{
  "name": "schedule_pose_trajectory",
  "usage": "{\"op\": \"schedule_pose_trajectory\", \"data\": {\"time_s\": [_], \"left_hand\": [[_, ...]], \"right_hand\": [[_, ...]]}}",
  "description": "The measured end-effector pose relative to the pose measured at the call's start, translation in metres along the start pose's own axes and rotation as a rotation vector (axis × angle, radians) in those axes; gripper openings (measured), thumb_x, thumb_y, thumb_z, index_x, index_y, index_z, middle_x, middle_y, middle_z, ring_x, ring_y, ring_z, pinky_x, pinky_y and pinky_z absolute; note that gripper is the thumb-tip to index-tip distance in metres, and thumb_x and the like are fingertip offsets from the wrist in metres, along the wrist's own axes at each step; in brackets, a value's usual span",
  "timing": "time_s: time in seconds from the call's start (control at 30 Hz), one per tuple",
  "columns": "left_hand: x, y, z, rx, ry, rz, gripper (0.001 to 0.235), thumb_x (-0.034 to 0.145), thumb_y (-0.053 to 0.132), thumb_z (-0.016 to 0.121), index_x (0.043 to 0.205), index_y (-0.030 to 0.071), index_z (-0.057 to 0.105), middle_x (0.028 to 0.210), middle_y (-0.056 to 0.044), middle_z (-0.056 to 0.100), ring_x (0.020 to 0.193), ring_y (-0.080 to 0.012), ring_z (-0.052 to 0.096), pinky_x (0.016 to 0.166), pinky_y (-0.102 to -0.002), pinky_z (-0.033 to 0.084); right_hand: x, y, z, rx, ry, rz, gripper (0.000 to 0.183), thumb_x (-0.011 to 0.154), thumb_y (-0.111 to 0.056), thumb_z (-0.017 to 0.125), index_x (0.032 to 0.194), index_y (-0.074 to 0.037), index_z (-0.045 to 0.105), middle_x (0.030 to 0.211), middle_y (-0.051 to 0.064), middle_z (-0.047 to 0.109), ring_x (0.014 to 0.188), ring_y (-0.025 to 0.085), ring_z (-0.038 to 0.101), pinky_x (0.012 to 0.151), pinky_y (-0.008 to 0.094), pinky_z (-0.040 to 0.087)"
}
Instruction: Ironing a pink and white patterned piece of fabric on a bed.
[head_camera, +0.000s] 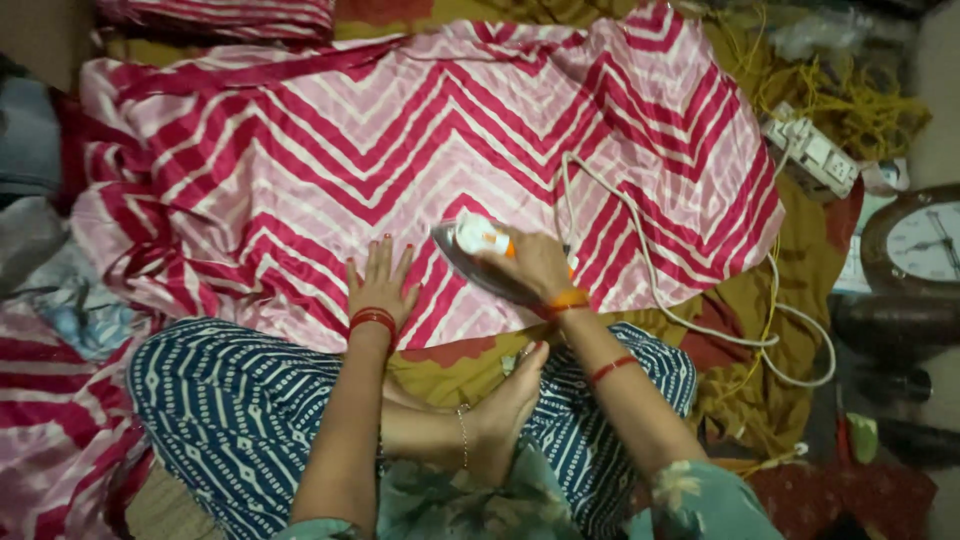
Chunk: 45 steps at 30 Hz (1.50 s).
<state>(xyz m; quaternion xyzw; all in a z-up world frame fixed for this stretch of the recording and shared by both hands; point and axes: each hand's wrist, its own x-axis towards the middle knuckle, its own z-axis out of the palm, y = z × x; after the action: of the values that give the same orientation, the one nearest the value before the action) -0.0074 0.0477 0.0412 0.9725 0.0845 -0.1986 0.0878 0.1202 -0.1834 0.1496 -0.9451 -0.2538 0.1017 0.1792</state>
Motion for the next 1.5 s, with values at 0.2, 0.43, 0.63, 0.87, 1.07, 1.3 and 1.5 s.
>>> {"op": "schedule_pose_trajectory", "data": {"time_s": [0.2,0.43,0.63,0.87,1.07,1.3,1.5], "left_hand": [[0.003,-0.051,-0.009,-0.096,-0.005,-0.232,0.075,0.098,0.066,0.031,0.163,0.039,0.002,0.172,-0.007,-0.010,0.158,-0.0276,-0.009,0.120,-0.066,0.001],[0.017,-0.052,0.022,-0.098,0.116,-0.253,0.076,0.099,0.063,0.032,0.164,0.036,0.004,0.172,-0.010,-0.008,0.157,-0.0299,-0.012,0.119,-0.068,-0.001],[0.020,-0.050,0.012,-0.027,-0.017,-0.275,0.077,0.098,0.065,0.030,0.163,0.037,0.000,0.171,-0.010,-0.010,0.156,-0.0308,-0.014,0.117,-0.070,0.001],[0.014,-0.056,-0.005,-0.006,-0.070,-0.236,0.086,0.096,0.070,0.037,0.164,0.035,-0.002,0.172,-0.011,-0.011,0.156,-0.0323,-0.014,0.120,-0.067,0.007],[0.001,-0.089,-0.039,-0.035,-0.187,-0.184,0.112,0.083,0.069,0.066,0.165,0.036,-0.003,0.174,-0.009,-0.014,0.160,-0.0285,-0.007,0.124,-0.060,0.013],[0.012,-0.099,-0.015,-0.073,-0.176,-0.236,0.124,0.078,0.067,0.076,0.165,0.030,-0.003,0.171,-0.015,-0.016,0.158,-0.0325,-0.005,0.123,-0.062,0.010],[0.009,-0.095,-0.014,-0.032,-0.104,-0.233,0.129,0.075,0.066,0.080,0.167,0.028,-0.002,0.172,-0.019,-0.012,0.159,-0.0353,-0.005,0.121,-0.066,0.013]], "right_hand": [[-0.043,-0.019,0.020,-0.063,-0.068,-0.172,0.064,0.086,-0.073,0.062,0.107,-0.014,0.076,0.085,0.014,0.075,0.077,0.034,0.074,0.067,0.046,0.057],[-0.023,-0.025,0.023,-0.042,-0.047,-0.130,0.066,0.085,-0.073,0.062,0.106,-0.012,0.077,0.083,0.014,0.076,0.074,0.032,0.074,0.065,0.045,0.057],[0.021,-0.045,0.007,-0.018,-0.068,-0.066,0.070,0.079,-0.074,0.063,0.114,-0.014,0.078,0.077,0.018,0.074,0.067,0.036,0.073,0.063,0.047,0.056],[0.052,-0.035,0.037,-0.043,0.009,0.033,0.068,0.087,-0.072,0.061,0.110,-0.010,0.075,0.078,0.020,0.074,0.073,0.038,0.073,0.066,0.049,0.056],[0.014,-0.053,0.030,0.020,-0.025,-0.038,0.071,0.085,-0.069,0.061,0.121,-0.009,0.073,0.077,0.024,0.072,0.072,0.040,0.072,0.065,0.050,0.055],[-0.031,-0.070,0.046,-0.024,-0.097,-0.156,0.067,0.084,-0.069,0.065,0.112,-0.010,0.076,0.083,0.018,0.075,0.073,0.036,0.073,0.066,0.048,0.057],[-0.010,-0.078,0.041,-0.092,-0.101,-0.163,0.065,0.081,-0.072,0.066,0.104,-0.013,0.079,0.081,0.016,0.075,0.069,0.035,0.073,0.059,0.047,0.057]]}}
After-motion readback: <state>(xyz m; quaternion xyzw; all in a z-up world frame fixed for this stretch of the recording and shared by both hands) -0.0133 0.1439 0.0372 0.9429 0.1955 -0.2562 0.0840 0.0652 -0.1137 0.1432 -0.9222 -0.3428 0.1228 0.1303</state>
